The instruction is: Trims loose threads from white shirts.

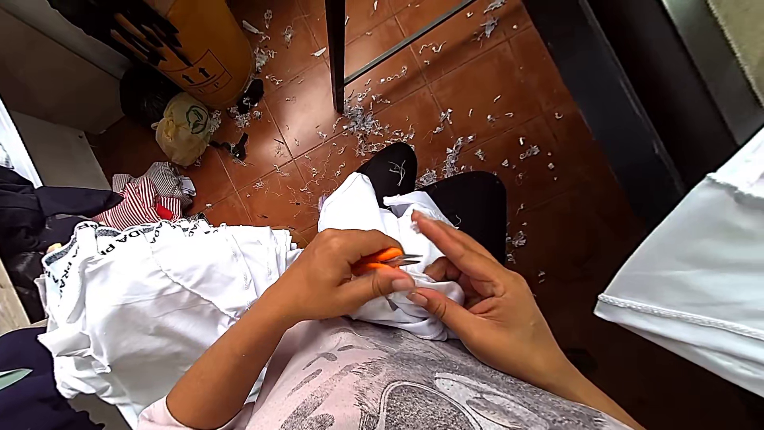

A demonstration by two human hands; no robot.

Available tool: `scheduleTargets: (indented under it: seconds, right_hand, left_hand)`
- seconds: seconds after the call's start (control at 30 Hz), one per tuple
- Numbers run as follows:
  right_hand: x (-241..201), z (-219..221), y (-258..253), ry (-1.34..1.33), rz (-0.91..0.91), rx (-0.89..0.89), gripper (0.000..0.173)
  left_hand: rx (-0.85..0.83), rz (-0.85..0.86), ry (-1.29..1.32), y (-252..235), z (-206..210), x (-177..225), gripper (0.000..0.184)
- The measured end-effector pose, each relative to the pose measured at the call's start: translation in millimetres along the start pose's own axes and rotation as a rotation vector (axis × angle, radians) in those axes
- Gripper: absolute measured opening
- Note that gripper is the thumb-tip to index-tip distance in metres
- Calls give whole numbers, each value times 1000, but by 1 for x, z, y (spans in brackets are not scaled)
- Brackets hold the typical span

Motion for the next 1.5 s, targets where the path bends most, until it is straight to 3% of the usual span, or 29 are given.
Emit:
scheduleTargets:
  seconds: [0.07,0.1,0.17,0.27,0.37,0.43,0.5,0.67,0.8,0.97,1.17,1.33,1.5]
  right_hand:
    - [1,0,0,-78,30,27,84]
    - [1,-3,0,-85,22,52,90]
    - [4,-23,2,-7,7,148,92]
    - [14,-69,10,161,49,291,86]
    - [27,-72,19,55,179,124,66]
    - [31,-55,21,37,189,2,70]
    - [28,-42,18,92,77,-12,70]
    - [-2,-29,5,24,-167,-35,13]
    - [-17,-25,4,85,-233,-53,21]
    - [-26,-21,3,31,-357,-14,5]
    - [-22,-22,6,-195,-327,151,37]
    - [-18,-21,6,-57,-184,94,15]
    - [-22,-19,10,-189,-133,7,14]
  left_hand:
    - [-2,-12,160,1,8,0,34]
    - [12,-18,192,1,12,0,21]
    - [64,-21,216,3,13,0,12]
    - [143,-41,356,11,11,-8,15]
    - [150,-58,538,17,11,-17,20]
    - [139,-74,651,19,13,-19,21]
    - [131,-108,768,18,15,-18,20]
    - [227,-307,943,21,16,-23,17]
    - [243,-413,896,21,23,-25,14]
    - [146,-490,818,9,39,-14,13]
    - [26,-426,623,4,44,-17,12]
    - [32,-410,352,7,33,-23,9]
    - [23,-147,-165,2,-9,4,44]
Point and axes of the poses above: each hand's wrist, its own y-axis away from the middle knuckle, its own z-axis out of the palm, x = y × z, the point moved 6 cm from there along -y, towards the middle knuckle, and after that the axes turned 14 degrees about -y, right-handed, at the moved point
